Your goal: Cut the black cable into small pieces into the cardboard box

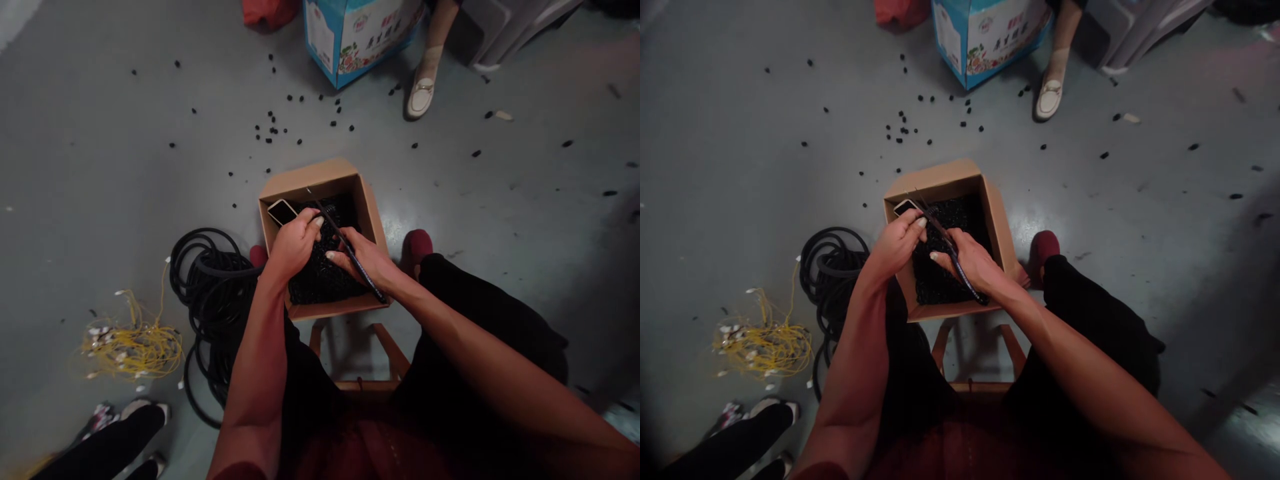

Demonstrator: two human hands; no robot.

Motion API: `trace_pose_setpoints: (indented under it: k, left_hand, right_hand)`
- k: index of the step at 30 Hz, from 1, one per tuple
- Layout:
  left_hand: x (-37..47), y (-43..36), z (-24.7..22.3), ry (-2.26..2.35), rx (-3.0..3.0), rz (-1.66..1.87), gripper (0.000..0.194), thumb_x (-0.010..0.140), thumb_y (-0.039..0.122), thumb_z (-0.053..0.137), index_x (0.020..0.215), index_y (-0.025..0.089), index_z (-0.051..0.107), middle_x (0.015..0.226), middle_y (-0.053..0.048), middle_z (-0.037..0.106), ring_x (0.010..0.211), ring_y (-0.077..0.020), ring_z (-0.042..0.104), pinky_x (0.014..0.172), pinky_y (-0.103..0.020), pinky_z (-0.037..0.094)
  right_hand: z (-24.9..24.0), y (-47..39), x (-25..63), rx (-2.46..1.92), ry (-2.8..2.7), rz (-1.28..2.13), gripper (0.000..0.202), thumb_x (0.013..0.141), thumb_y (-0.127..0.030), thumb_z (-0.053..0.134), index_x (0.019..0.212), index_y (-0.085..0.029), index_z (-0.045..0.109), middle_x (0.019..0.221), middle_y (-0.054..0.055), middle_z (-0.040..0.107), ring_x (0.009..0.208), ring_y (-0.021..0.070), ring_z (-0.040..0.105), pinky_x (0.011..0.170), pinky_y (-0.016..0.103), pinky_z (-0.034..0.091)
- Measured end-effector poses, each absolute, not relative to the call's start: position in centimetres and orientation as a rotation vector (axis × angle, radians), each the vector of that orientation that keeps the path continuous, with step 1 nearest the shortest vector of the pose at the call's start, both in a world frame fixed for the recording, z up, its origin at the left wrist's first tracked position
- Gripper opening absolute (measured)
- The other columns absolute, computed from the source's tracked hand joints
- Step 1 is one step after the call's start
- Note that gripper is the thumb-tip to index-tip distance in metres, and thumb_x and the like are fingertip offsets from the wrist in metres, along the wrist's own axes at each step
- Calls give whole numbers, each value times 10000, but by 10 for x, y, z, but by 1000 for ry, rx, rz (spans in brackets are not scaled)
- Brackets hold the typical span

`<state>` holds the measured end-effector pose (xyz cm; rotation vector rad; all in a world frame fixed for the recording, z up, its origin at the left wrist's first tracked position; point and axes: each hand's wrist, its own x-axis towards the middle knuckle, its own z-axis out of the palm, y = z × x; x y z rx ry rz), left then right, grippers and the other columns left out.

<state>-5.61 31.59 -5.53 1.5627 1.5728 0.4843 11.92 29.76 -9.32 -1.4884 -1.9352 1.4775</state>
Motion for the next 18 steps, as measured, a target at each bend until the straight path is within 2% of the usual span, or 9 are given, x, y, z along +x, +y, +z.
trace_pose_setpoints:
  k: [5, 18]
  left_hand:
    - [-56, 316, -61, 1591, 1529, 514, 196, 943, 268, 384, 939, 176, 557, 685, 6, 561, 626, -106, 492, 586, -229, 334]
    - [-58, 315, -69, 1571, 1466, 563, 194, 936, 276, 390, 949, 168, 551, 694, 6, 558, 605, -90, 473, 570, -217, 341]
  right_hand:
    - [-91, 296, 114, -1549, -1901, 1474, 331, 844, -466, 502, 1051, -209, 524, 939, 71, 633, 811, 232, 584, 701, 344, 422]
    - [-96, 294, 112, -1594, -1898, 1457, 265, 833, -439, 484, 981, -223, 521, 855, 60, 628, 748, 235, 575, 666, 338, 401]
